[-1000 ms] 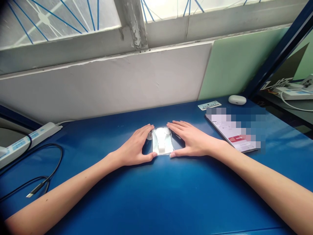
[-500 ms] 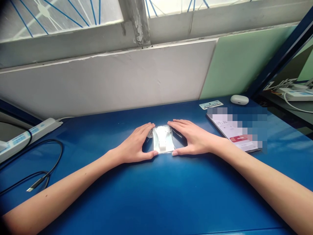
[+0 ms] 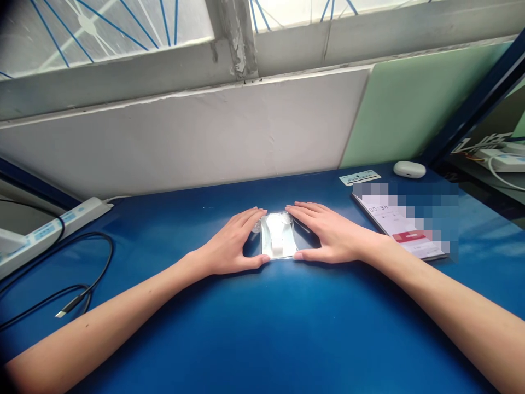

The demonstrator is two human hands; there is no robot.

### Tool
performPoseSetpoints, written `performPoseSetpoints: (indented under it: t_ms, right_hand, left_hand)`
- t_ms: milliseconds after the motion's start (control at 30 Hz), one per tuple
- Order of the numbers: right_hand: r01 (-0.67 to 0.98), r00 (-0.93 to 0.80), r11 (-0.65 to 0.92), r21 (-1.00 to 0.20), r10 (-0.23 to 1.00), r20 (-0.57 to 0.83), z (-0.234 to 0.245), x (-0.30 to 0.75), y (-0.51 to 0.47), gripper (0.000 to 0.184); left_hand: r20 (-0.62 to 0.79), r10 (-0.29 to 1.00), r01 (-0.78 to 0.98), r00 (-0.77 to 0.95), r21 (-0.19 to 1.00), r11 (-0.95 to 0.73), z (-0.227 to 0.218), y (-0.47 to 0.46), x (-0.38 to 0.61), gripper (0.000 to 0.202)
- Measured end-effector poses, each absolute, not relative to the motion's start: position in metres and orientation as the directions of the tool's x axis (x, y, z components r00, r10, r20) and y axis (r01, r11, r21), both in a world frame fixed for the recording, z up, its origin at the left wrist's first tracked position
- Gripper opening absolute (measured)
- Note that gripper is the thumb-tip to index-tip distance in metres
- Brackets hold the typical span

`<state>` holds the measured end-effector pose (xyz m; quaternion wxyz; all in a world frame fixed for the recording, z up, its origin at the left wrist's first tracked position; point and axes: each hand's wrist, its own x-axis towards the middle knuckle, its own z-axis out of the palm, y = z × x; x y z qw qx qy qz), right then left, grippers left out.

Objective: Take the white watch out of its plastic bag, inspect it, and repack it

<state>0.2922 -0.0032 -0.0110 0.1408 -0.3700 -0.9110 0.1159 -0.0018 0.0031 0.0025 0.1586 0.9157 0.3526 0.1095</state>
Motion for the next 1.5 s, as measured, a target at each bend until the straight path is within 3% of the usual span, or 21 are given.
performPoseSetpoints:
  t_ms: [500, 833, 1167, 1267, 1367, 1500]
  right_hand:
    - [0.666, -0.685, 0.688, -0.290, 0.717, 0.129, -0.007, 0.289, -0.006, 0.096]
    - [0.670, -0.650, 0.674, -0.312, 0.735, 0.192, -0.012, 0.289, -0.005, 0.091]
    - [0.716, -0.530, 0.622, -0.316, 0.779, 0.334, -0.010, 0.282, -0.002, 0.040]
    - [0.693, -0.544, 0.647, -0.320, 0.759, 0.357, -0.010, 0.281, -0.003, 0.030]
    - [0.672, -0.562, 0.665, -0.325, 0.744, 0.360, -0.010, 0.280, -0.006, 0.028]
    - [0.679, -0.562, 0.662, -0.316, 0.746, 0.357, -0.010, 0.278, -0.009, 0.028]
  left_hand:
    - [0.085, 0.679, 0.613, 0.729, 0.358, -0.704, 0.003, 0.004, -0.001, 0.091]
    - [0.085, 0.703, 0.633, 0.706, 0.369, -0.680, 0.003, 0.002, 0.000, 0.086]
    - [0.186, 0.773, 0.703, 0.607, 0.330, -0.631, -0.004, 0.002, 0.000, 0.045]
    - [0.186, 0.787, 0.719, 0.589, 0.324, -0.615, -0.004, 0.001, 0.000, 0.048]
    - [0.153, 0.774, 0.713, 0.615, 0.313, -0.628, -0.003, 0.001, 0.001, 0.059]
    - [0.157, 0.747, 0.678, 0.646, 0.332, -0.656, -0.001, 0.001, 0.001, 0.057]
